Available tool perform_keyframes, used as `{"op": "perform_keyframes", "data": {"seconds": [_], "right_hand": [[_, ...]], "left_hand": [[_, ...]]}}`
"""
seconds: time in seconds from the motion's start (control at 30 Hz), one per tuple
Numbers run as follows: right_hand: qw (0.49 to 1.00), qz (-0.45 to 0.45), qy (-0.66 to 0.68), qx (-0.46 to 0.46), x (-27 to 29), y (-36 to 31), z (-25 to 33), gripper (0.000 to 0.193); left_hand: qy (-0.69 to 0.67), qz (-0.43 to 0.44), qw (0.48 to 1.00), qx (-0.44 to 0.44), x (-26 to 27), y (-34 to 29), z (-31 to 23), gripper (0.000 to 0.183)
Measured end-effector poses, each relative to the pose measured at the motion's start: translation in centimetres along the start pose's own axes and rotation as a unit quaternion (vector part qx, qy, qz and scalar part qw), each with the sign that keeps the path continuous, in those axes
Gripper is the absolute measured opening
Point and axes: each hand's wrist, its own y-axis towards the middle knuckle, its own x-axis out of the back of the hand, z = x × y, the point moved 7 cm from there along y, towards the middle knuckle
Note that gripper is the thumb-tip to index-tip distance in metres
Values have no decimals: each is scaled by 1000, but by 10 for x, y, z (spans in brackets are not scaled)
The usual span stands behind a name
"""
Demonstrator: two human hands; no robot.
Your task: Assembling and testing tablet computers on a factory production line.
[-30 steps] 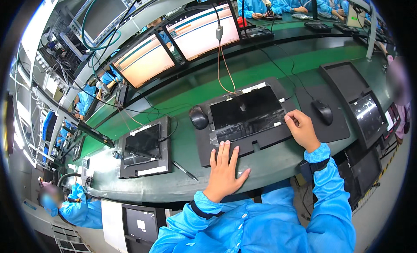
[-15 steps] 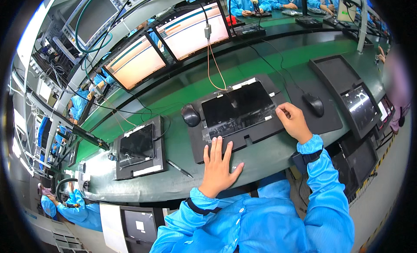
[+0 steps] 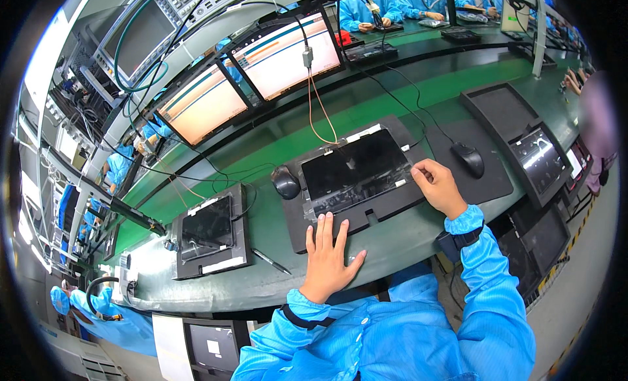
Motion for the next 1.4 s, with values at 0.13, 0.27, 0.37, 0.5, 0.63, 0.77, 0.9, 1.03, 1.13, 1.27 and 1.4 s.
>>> {"op": "perform_keyframes", "data": {"seconds": [0.13,0.27,0.37,0.5,0.63,0.77,0.9,1.03,1.13,1.27,1.4], "right_hand": [[1000,-4,-15,5,0,1,1,13],[1000,6,-15,-4,0,1,-3,15],[1000,2,-15,3,-1,1,-3,15],[1000,0,-20,0,-2,0,0,15],[1000,1,-21,10,-1,0,1,14],[1000,2,-8,-2,2,2,0,14],[992,102,-63,26,9,26,20,18],[892,154,-342,251,10,58,28,33],[875,280,-309,246,-6,79,16,33],[864,301,-326,237,-12,88,11,28],[867,318,-308,227,-15,97,8,19]], "left_hand": [[-1,1,1000,0,1,1,0,78],[0,2,1000,-1,1,0,1,78],[-2,-1,1000,-3,2,0,2,78],[1,2,1000,-2,2,-1,2,78],[3,4,1000,-1,0,0,1,77],[-6,5,1000,-8,-3,1,-2,78],[61,34,998,8,15,11,-10,77],[59,22,998,14,32,47,-19,76],[45,-7,999,-4,7,67,-11,74],[8,-11,1000,6,-14,83,0,70],[-7,10,1000,23,-14,92,0,71]]}}
